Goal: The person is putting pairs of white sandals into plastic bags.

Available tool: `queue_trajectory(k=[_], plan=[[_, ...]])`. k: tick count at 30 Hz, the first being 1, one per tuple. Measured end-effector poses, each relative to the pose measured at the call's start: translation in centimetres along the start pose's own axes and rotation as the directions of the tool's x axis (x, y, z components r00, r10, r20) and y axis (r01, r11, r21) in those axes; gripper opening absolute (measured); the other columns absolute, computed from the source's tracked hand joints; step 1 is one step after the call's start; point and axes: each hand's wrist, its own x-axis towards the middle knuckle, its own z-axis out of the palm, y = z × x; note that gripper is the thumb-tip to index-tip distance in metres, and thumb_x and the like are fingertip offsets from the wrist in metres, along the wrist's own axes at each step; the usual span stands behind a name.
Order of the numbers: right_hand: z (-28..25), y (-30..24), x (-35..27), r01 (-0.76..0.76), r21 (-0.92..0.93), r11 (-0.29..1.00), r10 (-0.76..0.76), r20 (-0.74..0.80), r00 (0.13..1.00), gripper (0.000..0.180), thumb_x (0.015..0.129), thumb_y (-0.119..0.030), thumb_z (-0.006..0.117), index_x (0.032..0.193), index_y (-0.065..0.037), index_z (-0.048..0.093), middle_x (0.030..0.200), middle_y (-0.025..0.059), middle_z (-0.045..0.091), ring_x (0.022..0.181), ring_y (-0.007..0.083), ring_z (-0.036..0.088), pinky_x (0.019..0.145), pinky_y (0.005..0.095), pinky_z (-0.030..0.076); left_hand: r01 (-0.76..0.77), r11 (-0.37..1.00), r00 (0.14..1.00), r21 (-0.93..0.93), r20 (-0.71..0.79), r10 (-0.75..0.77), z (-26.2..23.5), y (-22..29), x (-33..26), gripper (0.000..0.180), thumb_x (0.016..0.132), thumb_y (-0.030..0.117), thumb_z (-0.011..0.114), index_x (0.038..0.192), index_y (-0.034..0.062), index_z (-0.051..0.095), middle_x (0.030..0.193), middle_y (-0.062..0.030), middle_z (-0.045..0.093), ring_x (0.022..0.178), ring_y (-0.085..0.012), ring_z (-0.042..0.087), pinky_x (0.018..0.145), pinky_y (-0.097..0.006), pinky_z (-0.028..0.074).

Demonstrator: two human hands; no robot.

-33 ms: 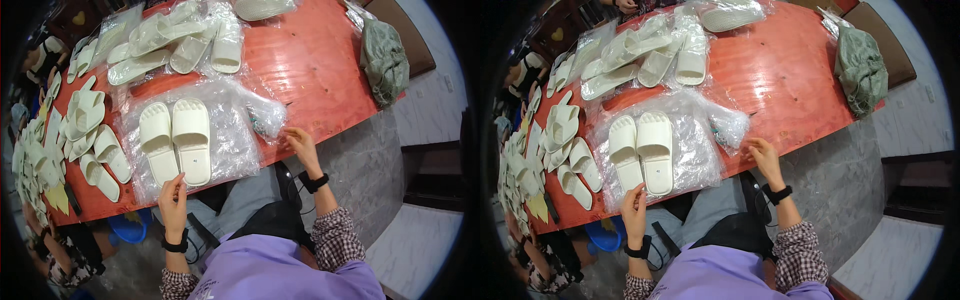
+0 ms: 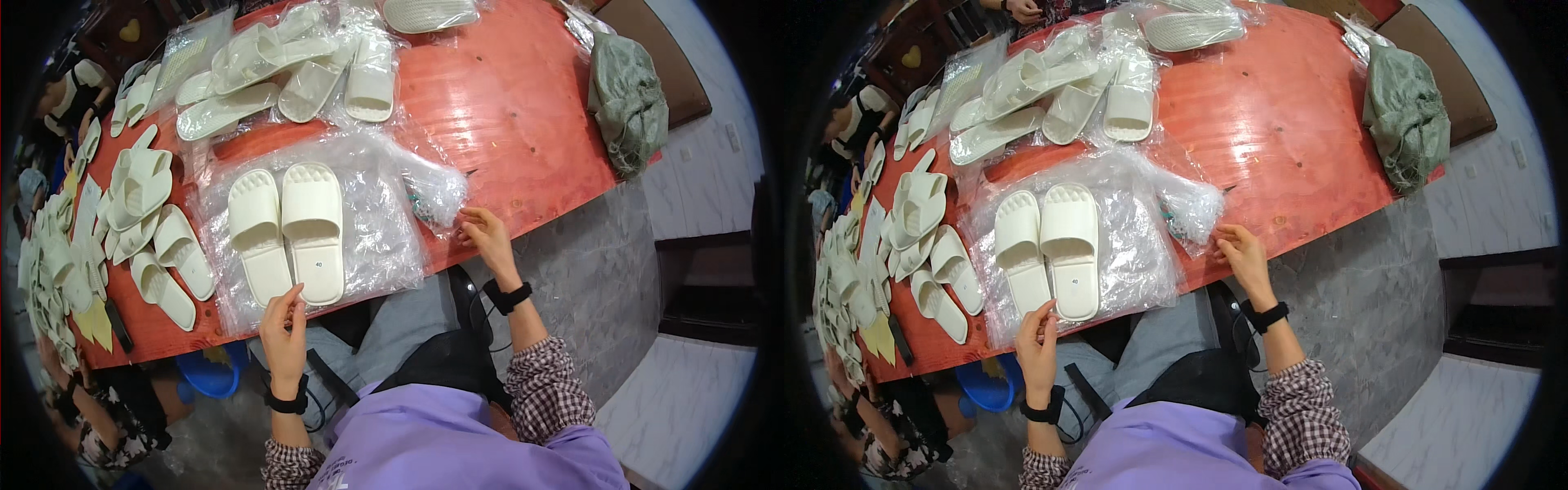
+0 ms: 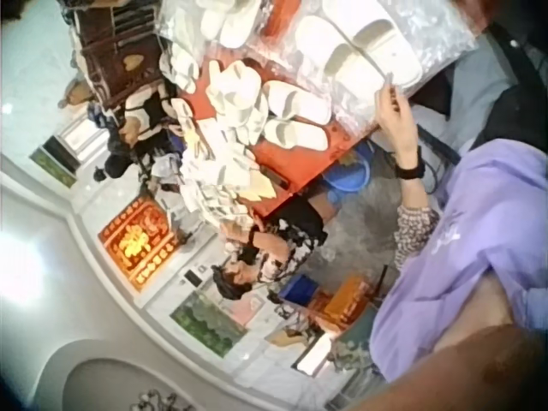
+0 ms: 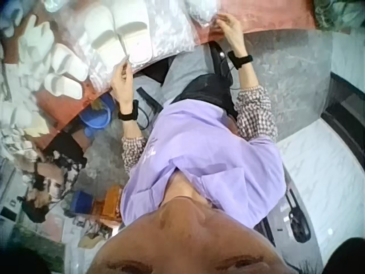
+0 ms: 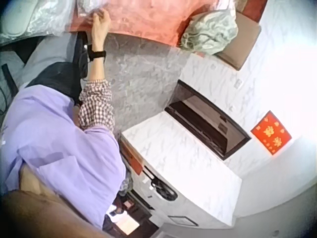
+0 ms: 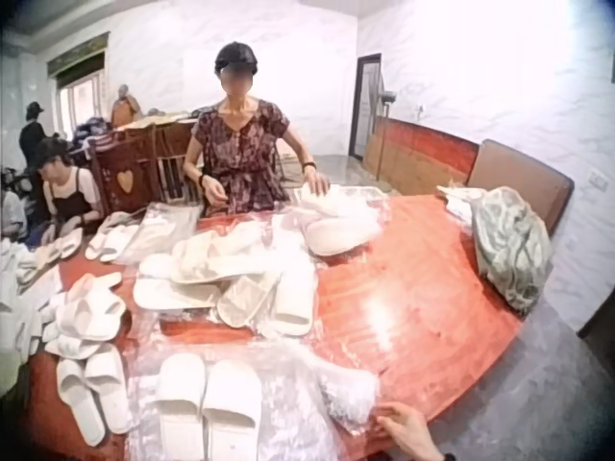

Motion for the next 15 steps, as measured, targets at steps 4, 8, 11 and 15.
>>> queue_trajectory(k=[4, 8, 11, 15], plan=[[1.8, 0.4, 1.2, 0.064, -0.073, 0.995, -0.07, -0.083, 0.994, 0.02, 0.088, -0.006, 0.064, 0.105, 0.004, 0.06, 0.088, 0.01, 0.068, 0.068, 0.0125, 0.065, 0.056, 0.0248, 0.053, -0.013, 1.0, 1.0, 0.019, -0.021, 0.014, 0.0, -0.4, -0.8, 0.023, 0.091, 0.003, 0.058, 0.113, 0.0001, 0.066, 0.086, -0.009, 0.06, 0.074, -0.0154, 0.057, 0.069, -0.027, 0.046], [2.6, -0.9, 1.0, 0.111, -0.222, 0.969, -0.15, -0.171, 0.974, 0.017, 0.087, -0.005, 0.064, 0.101, 0.004, 0.06, 0.085, 0.0099, 0.068, 0.064, 0.0125, 0.064, 0.053, 0.0251, 0.052, 0.018, 1.0, 0.999, 0.004, -0.029, -0.017, -0.2, -1.5, -1.3, 0.023, 0.09, 0.003, 0.059, 0.112, -0.0006, 0.066, 0.088, -0.0107, 0.062, 0.077, -0.0172, 0.059, 0.071, -0.028, 0.047], [2.4, 0.2, 1.8, 0.159, -0.173, 0.972, -0.181, -0.122, 0.976, 0.016, 0.087, -0.005, 0.064, 0.1, 0.004, 0.06, 0.083, 0.0092, 0.067, 0.064, 0.0121, 0.064, 0.052, 0.0256, 0.051, 0.018, 0.999, 0.998, -0.028, -0.064, -0.02, -0.8, -2.1, -1.4, 0.023, 0.091, 0.004, 0.059, 0.112, -0.0002, 0.066, 0.088, -0.0112, 0.062, 0.077, -0.0177, 0.06, 0.071, -0.028, 0.048], [0.7, 0.4, 1.7, 0.07, -0.096, 0.993, -0.08, -0.104, 0.991, 0.01, 0.089, -0.007, 0.063, 0.095, 0.001, 0.062, 0.08, 0.0058, 0.067, 0.068, 0.0115, 0.064, 0.056, 0.0226, 0.05, -0.002, 1.0, 0.999, -0.005, -0.048, 0.002, -0.8, -1.9, -1.2, 0.023, 0.091, 0.004, 0.059, 0.112, 0.0004, 0.066, 0.089, -0.0111, 0.063, 0.076, -0.0186, 0.06, 0.069, -0.029, 0.048]])
